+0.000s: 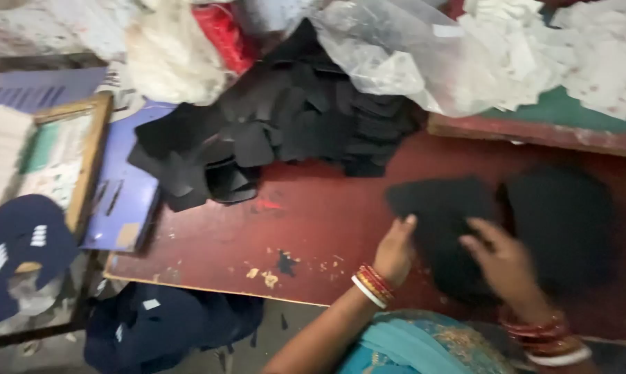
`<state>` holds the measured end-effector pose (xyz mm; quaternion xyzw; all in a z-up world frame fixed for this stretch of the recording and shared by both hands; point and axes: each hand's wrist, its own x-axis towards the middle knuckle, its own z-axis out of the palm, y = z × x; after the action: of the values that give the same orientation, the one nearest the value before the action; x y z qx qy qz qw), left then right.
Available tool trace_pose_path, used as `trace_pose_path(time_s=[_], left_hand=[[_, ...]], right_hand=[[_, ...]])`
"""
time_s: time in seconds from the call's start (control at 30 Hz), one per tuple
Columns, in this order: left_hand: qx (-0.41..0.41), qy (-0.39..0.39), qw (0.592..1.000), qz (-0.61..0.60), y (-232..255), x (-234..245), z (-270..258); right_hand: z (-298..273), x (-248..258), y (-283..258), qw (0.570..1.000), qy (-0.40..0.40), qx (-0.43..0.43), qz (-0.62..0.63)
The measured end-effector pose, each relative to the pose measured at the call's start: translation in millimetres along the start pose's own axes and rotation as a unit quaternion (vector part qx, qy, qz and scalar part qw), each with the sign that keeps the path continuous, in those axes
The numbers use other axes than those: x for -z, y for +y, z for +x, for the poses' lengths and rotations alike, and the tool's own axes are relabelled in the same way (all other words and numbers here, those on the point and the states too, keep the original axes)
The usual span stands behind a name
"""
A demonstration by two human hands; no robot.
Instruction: The person sorts and stacks black fabric pieces on a red table. They pick up pieces from a pile, align them, and place them into a neat stack, occasionally adjusting the pile's position.
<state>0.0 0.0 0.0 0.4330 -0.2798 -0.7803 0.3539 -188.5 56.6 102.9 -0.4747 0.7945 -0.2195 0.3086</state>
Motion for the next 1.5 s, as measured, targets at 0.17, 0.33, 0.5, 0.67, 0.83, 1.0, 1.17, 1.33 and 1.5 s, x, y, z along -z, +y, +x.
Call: trace_pose_path(time_s=[0.17,0.33,0.5,0.67,0.83,1.0,1.17,1.33,1.5], left_hand=[[-0.283,0.059,0.939,0.184,59,59,48],[-0.405,0.438,0.794,0.121,132,145,132],[-0.329,0.333,0.856,-0.218,147,135,160],[-0.352,0.399,0.843,-0.085,124,103,180],[-0.285,0.525,0.787,0.156,111,120,208],[-0.343,0.439,0.822,0.118,79,162,168],[-0.184,0.165,0.961,0.127,89,267,28],[-0.143,0.099,0.971,0.164,74,296,-1],[-0.209,0.193,0.926,0.249,78,257,4]], right_hand=[[109,41,200,0.962,0.237,0.075,-0.109],[183,40,406,0.971,0.141,-0.191,-0.019],[58,28,196,0.950,0.289,-0.107,-0.044],[34,28,151,0.950,0.289,-0.032,-0.111],[24,26,117,0.956,0.234,-0.055,-0.167],[11,19,77,0.955,0.201,0.050,-0.215],[26,-3,60,0.959,0.176,0.136,-0.175],[39,-49,-41,0.968,0.033,0.234,-0.087],[69,-128,-96,0.914,-0.167,0.367,-0.045]])
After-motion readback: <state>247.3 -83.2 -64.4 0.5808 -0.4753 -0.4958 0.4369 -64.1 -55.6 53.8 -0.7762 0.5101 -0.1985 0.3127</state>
